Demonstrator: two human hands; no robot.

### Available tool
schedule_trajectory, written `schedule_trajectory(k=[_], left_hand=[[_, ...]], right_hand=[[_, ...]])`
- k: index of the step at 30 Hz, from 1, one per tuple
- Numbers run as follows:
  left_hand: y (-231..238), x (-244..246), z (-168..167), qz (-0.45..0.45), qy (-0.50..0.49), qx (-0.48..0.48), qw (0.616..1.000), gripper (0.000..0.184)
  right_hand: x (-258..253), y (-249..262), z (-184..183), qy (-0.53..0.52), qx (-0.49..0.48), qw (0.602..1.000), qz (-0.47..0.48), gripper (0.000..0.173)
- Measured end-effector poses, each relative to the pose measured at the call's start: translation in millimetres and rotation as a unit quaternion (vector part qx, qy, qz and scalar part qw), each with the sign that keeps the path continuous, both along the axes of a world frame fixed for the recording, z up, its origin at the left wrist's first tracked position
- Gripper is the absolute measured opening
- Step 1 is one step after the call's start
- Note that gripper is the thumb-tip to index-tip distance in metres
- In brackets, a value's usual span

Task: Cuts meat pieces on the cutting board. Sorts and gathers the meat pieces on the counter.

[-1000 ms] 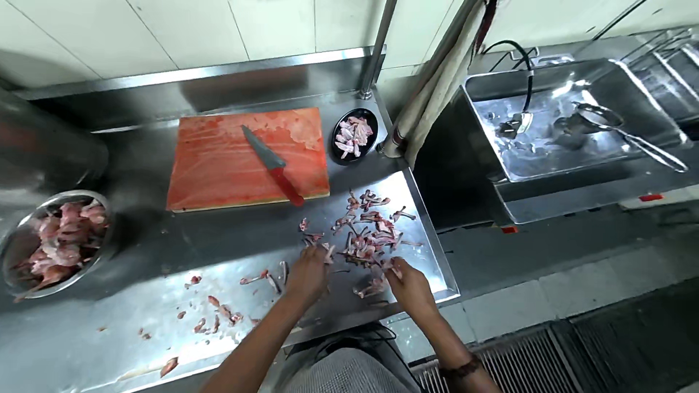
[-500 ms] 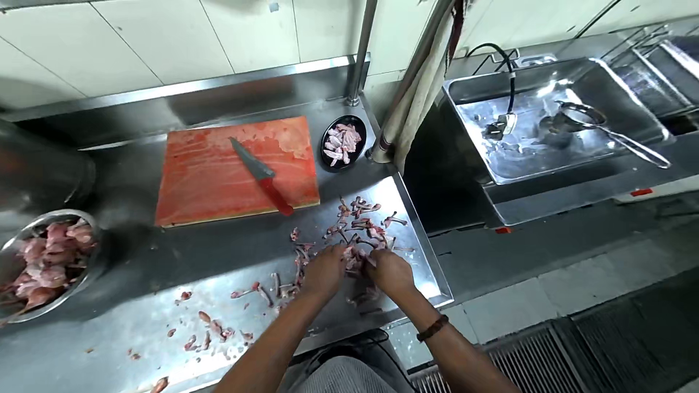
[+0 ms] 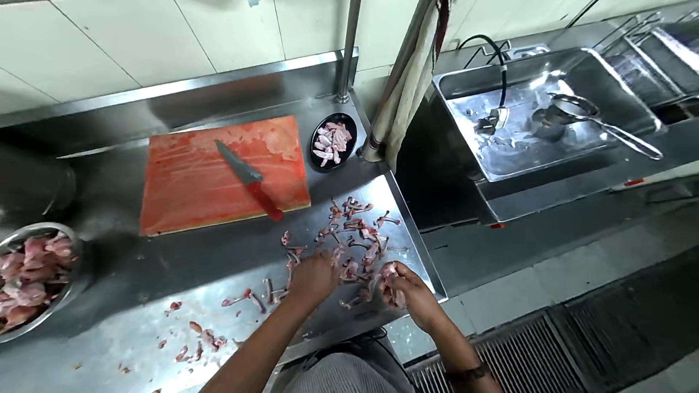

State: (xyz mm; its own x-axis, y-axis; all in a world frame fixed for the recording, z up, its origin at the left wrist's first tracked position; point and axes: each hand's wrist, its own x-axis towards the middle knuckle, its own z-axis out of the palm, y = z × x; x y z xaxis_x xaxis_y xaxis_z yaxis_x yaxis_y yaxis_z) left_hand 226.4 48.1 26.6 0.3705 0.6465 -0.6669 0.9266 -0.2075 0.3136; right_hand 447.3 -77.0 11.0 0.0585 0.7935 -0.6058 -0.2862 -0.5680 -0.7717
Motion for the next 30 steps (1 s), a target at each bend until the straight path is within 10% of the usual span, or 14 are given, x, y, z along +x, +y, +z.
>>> schedule_trajectory(k=[3, 6, 10, 17, 22, 30], left_hand=[[-9, -38, 4, 0.113, -0.143, -0.047, 0.982, 0.046], [-32, -65, -9, 0.303, -0.319, -0.125, 0.889, 0.037], [-53, -72, -20, 0.449, -0.419, -0.205, 0.762, 0.035], [-48, -42, -18, 0.334, -0.388, -0.192, 0.837, 0.035], [-16, 18, -13, 0.044, -0.172, -0.068, 0.982, 0.042], [-13, 45, -26, -0.155, -0.018, 0.059, 0.986, 0.033]], right_hand=[[1, 6, -7, 0.027, -0.008, 0.999, -0.04, 0.026], [-4, 28, -12, -0.189, -0.029, 0.982, 0.007, 0.026], [-23, 67, 3, -0.52, -0.16, 0.818, 0.187, 0.039], [-43, 99, 0, -0.525, -0.18, 0.781, 0.287, 0.038], [-9, 62, -2, -0.396, -0.088, 0.906, 0.124, 0.034], [-19, -1, -3, -0.411, -0.185, 0.863, 0.228, 0.037]])
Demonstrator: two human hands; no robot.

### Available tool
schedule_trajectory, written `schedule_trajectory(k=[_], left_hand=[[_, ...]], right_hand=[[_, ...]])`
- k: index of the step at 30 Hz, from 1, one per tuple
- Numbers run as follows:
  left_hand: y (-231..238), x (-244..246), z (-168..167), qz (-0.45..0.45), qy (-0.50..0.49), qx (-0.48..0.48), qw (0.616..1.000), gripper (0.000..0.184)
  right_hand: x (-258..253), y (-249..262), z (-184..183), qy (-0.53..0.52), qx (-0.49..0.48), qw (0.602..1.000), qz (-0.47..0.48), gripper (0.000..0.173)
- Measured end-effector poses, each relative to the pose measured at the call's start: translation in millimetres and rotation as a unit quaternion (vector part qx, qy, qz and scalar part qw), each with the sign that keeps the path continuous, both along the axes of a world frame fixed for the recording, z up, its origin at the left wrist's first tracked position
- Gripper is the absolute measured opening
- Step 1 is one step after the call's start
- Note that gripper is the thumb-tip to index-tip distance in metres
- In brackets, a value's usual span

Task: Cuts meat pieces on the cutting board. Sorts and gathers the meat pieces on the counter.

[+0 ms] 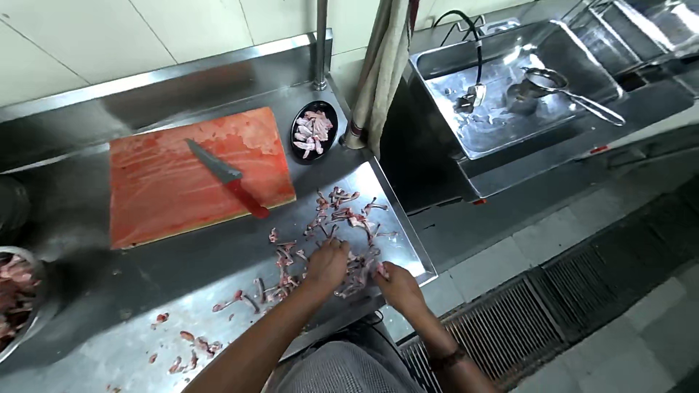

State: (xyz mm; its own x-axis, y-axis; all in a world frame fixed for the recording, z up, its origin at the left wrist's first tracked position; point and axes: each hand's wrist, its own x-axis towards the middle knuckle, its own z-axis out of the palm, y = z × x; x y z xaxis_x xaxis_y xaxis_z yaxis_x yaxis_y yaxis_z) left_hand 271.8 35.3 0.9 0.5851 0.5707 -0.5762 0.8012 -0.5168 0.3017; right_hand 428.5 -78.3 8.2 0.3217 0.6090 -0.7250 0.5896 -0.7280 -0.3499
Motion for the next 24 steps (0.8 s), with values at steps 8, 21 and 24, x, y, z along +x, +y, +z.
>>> schedule_trajectory(k=[8, 21, 24], left_hand=[[10, -14, 12, 0.039, 0.052, -0.008, 0.998, 0.047], [-1, -103, 22, 0.393, -0.311, -0.094, 0.86, 0.035], [-5, -98, 20, 0.462, -0.376, -0.182, 0.782, 0.036]], right_hand=[[-39, 30, -8, -0.028, -0.032, 0.998, 0.036, 0.037], [-10, 20, -8, 0.224, 0.249, 0.922, -0.191, 0.025], [-11, 27, 1, 0.35, 0.238, 0.851, -0.31, 0.019]])
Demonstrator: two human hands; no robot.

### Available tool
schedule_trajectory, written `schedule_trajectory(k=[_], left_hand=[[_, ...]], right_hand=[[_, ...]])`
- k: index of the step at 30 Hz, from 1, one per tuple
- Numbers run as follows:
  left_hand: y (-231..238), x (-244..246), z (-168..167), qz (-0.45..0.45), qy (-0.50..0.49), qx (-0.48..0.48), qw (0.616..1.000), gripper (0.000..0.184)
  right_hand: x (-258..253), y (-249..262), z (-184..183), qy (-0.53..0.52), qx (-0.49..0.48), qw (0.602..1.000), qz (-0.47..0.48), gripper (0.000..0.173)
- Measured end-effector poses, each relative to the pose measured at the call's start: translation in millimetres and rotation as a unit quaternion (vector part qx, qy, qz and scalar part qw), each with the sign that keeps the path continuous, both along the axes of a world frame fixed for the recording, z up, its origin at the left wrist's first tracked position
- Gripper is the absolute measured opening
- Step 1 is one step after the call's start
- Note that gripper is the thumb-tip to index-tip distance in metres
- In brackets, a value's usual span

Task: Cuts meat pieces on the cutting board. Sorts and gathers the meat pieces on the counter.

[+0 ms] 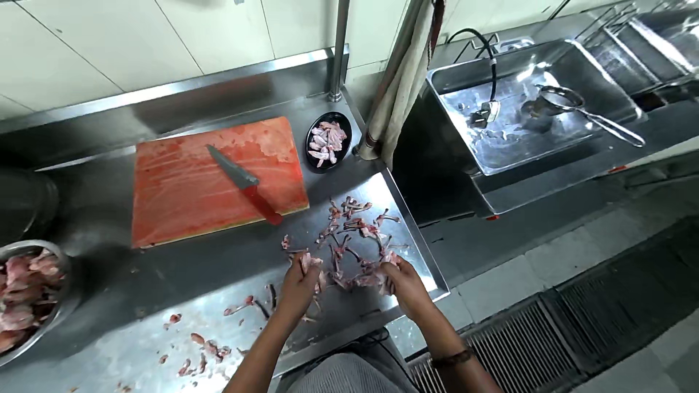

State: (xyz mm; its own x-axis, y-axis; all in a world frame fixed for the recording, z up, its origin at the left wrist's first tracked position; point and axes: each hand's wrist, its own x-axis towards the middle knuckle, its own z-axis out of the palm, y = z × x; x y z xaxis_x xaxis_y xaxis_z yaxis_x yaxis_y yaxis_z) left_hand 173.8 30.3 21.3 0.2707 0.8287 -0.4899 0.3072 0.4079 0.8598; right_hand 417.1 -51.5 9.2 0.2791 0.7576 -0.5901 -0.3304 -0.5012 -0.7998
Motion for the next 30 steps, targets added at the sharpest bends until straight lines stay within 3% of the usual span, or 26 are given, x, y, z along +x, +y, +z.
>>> schedule_trajectory(k=[2, 4, 6, 12, 15, 21, 27, 30], left_hand=[[0, 7, 1, 0.039, -0.075, -0.044, 0.995, 0.032], [1, 13, -2, 0.045, -0.087, -0.065, 0.993, 0.034], [2, 19, -3, 0.04, -0.076, -0.086, 0.993, 0.042], [-1, 46, 9, 0.119, -0.187, -0.209, 0.953, 0.029], [14, 57, 13, 0.135, -0.186, -0.215, 0.949, 0.033], [120, 88, 36, 0.138, -0.128, -0.116, 0.975, 0.034], [235, 129, 53, 0.044, -0.047, 0.004, 0.998, 0.049], [278, 143, 36, -0.009, -0.007, 0.008, 1.0, 0.062]], right_hand=[[1, 7, 5, 0.097, 0.004, 0.995, -0.031, 0.025], [1, 16, 7, 0.153, 0.007, 0.987, -0.046, 0.027], [-1, 27, 9, 0.168, -0.001, 0.984, -0.062, 0.024], [-4, 44, 4, 0.176, -0.038, 0.976, -0.12, 0.021], [-3, 67, 7, 0.136, -0.02, 0.984, -0.113, 0.022], [13, 179, 32, -0.022, -0.011, 0.999, 0.03, 0.025], [18, 294, 60, -0.093, 0.021, 0.984, 0.149, 0.041], [22, 343, 40, -0.115, 0.04, 0.977, 0.174, 0.045]])
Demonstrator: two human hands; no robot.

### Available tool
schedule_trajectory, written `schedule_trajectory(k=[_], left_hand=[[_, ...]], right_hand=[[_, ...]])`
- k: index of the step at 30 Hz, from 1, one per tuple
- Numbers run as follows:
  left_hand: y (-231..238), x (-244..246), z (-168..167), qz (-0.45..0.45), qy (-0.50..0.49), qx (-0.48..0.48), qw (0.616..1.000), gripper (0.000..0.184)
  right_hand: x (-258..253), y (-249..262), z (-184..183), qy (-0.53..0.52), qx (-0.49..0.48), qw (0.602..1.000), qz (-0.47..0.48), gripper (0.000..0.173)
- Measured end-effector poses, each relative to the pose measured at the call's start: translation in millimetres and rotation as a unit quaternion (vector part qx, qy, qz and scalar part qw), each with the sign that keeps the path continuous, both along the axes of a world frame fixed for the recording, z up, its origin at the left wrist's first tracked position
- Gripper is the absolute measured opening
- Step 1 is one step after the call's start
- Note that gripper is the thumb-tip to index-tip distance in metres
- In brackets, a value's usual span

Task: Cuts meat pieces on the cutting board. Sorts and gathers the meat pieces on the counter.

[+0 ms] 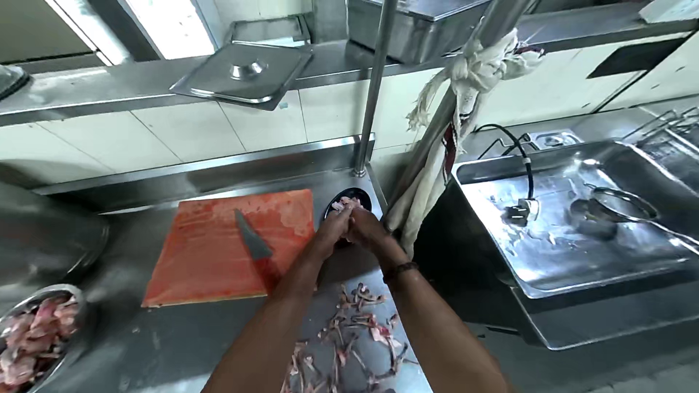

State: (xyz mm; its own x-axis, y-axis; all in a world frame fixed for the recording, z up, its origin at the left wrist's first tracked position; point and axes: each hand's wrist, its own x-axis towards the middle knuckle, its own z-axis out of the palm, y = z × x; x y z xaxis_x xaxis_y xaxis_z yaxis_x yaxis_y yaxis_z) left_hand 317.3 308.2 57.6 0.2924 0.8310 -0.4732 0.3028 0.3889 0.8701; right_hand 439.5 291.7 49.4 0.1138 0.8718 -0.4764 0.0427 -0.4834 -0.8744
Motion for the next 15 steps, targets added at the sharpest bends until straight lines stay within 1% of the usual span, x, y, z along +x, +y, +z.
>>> schedule_trajectory(k=[2, 4, 6, 7, 9, 11, 13, 15], left_hand=[[10, 4, -14, 0.014, 0.002, 0.005, 1.0, 0.063], [11, 3, -29, 0.023, 0.009, 0.045, 0.999, 0.052], [6, -4, -41, 0.003, 0.054, 0.072, 0.996, 0.042], [0, -8, -40, -0.015, 0.096, 0.085, 0.992, 0.042], [-10, -10, -45, -0.033, 0.184, 0.145, 0.971, 0.047], [-17, -7, -48, -0.046, 0.265, 0.224, 0.937, 0.054], [-23, -1, -49, -0.095, 0.328, 0.271, 0.9, 0.059], [-29, 2, -52, -0.134, 0.361, 0.282, 0.879, 0.05]], right_hand=[[5, 10, -10, 0.001, -0.003, 1.0, 0.001, 0.039], [14, 1, -22, -0.015, 0.027, 0.999, 0.018, 0.034], [22, -21, -21, -0.075, 0.059, 0.994, 0.045, 0.034], [23, -25, -14, -0.117, 0.059, 0.99, 0.05, 0.036], [17, -23, 1, -0.209, 0.068, 0.974, 0.045, 0.035], [12, -15, 5, -0.27, 0.092, 0.957, 0.051, 0.037], [10, -7, 7, -0.319, 0.126, 0.936, 0.075, 0.03], [7, 10, 9, -0.358, 0.101, 0.922, 0.11, 0.023]])
